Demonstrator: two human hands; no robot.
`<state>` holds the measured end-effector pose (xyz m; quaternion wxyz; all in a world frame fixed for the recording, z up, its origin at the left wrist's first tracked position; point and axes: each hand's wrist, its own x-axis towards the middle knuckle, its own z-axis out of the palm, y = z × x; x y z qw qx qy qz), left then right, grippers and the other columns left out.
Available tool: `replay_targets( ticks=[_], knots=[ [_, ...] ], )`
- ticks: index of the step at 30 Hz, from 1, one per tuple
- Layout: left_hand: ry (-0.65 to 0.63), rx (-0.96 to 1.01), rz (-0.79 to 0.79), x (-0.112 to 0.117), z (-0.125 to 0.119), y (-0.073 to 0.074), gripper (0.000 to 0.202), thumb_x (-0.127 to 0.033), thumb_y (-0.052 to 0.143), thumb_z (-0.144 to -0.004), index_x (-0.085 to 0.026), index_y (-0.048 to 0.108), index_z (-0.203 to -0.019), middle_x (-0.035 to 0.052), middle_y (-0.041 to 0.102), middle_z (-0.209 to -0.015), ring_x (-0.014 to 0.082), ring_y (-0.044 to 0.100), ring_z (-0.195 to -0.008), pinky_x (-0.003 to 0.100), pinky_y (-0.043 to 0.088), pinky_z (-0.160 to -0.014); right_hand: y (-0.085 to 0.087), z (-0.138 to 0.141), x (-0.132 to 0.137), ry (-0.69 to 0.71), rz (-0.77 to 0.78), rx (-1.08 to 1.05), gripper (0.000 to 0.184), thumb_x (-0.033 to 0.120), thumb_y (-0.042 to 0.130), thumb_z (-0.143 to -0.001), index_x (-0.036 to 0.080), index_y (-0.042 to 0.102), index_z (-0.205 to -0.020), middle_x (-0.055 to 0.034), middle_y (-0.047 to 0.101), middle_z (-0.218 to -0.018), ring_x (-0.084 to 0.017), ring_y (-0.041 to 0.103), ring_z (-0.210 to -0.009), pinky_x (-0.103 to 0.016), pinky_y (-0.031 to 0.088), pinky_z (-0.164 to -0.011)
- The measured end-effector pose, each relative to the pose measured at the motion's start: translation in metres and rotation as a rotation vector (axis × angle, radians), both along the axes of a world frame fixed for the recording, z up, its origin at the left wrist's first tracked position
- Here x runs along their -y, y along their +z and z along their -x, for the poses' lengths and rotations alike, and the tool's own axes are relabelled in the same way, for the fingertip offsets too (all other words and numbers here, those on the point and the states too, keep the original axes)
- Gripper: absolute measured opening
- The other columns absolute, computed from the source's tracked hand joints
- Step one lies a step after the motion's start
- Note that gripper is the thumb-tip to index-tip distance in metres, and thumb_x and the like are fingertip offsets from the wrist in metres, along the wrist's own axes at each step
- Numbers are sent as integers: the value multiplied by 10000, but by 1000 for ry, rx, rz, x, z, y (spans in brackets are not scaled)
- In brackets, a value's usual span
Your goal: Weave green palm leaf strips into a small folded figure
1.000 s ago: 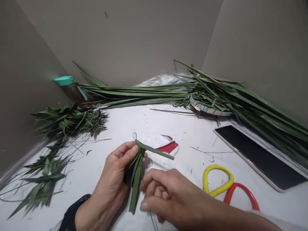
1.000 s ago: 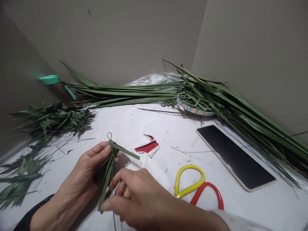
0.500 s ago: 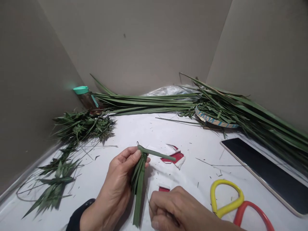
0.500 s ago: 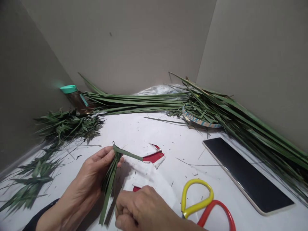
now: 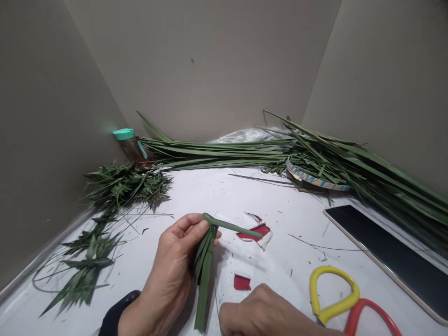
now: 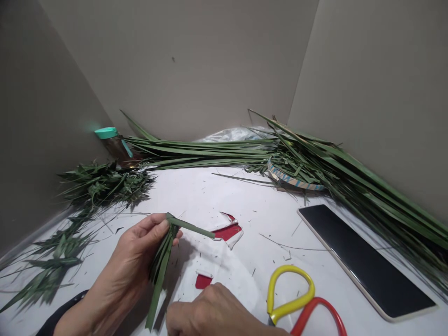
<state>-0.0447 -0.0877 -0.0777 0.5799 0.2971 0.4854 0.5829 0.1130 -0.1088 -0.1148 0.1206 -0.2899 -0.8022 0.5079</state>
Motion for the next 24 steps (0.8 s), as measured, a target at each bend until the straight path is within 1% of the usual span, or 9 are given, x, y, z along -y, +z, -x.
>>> replay_targets(
  ticks=[4, 7, 9, 12, 14, 16, 18, 21, 24],
  knots=[
    [47, -251, -114, 3, 2, -2, 164, -235, 821, -692, -184, 702, -794, -28, 676, -676, 107, 612, -605, 173, 481, -556, 3, -7, 0, 55, -17, 6, 271, 58, 598, -748, 217, 398, -660, 100, 325, -512, -71, 304, -451, -227, 209, -481],
    [87, -399, -203, 4, 3, -4, 107, -254, 794, -736, -213, 727, -808, -35, 697, -739, 103, 601, -669, 167, 481, -621, 14, -14, 4, 10, -16, -116, 250, 70, 620, -776, 219, 431, -705, 102, 403, -536, -63, 379, -461, -201, 274, -493],
    [70, -392, -189, 5, 2, -5, 105, -293, 767, -766, -223, 735, -836, -29, 710, -750, 116, 608, -663, 188, 493, -628, 23, -18, 4, -178, -130, -227, 215, 108, 637, -807, 220, 465, -741, 89, 479, -574, -74, 429, -487, -196, 338, -520],
    [26, -360, -124, 7, -2, -6, 144, -346, 736, -789, -218, 744, -856, -3, 730, -746, 148, 631, -658, 212, 502, -604, 31, -23, -2, -581, -488, -299, 91, 146, 601, -872, 222, 553, -881, 12, 615, -770, -141, 544, -677, -241, 433, -650],
    [22, -390, -118, 11, -5, -5, 129, -337, 743, -775, -214, 756, -814, 3, 733, -736, 147, 630, -655, 194, 492, -583, 30, -26, -10, -682, -649, -269, 183, 143, 585, -894, 219, 568, -1060, -53, 641, -973, -199, 568, -878, -306, 454, -775],
    [17, -426, -130, 14, -8, -4, 87, -308, 756, -754, -222, 765, -763, -3, 734, -723, 140, 629, -642, 175, 487, -570, 26, -28, -16, -655, -675, -207, 251, 139, 590, -905, 215, 560, -1142, -74, 631, -1053, -226, 548, -973, -350, 444, -841],
    [-10, -482, -156, 17, -10, -3, 41, -273, 758, -740, -234, 767, -730, -5, 737, -707, 146, 639, -633, 173, 494, -570, 22, -30, -20, -570, -642, -170, 190, 122, 565, -928, 213, 591, -1093, -50, 648, -1003, -207, 553, -937, -347, 433, -860],
    [-37, -635, -258, 19, -10, -3, 61, -227, 738, -751, -248, 754, -695, -12, 734, -688, 149, 646, -621, 175, 498, -588, 20, -32, -22, -448, -562, -172, 148, 109, 522, -961, 207, 625, -1000, -5, 673, -925, -159, 578, -876, -310, 416, -901],
    [-46, -750, -341, 21, -8, -3, 113, -213, 701, -793, -255, 716, -690, -32, 697, -634, 135, 629, -577, 171, 482, -585, 21, -33, -23, -432, -471, -170, 159, 108, 513, -970, 204, 636, -999, 9, 680, -951, -132, 598, -898, -255, 420, -884]
  ],
)
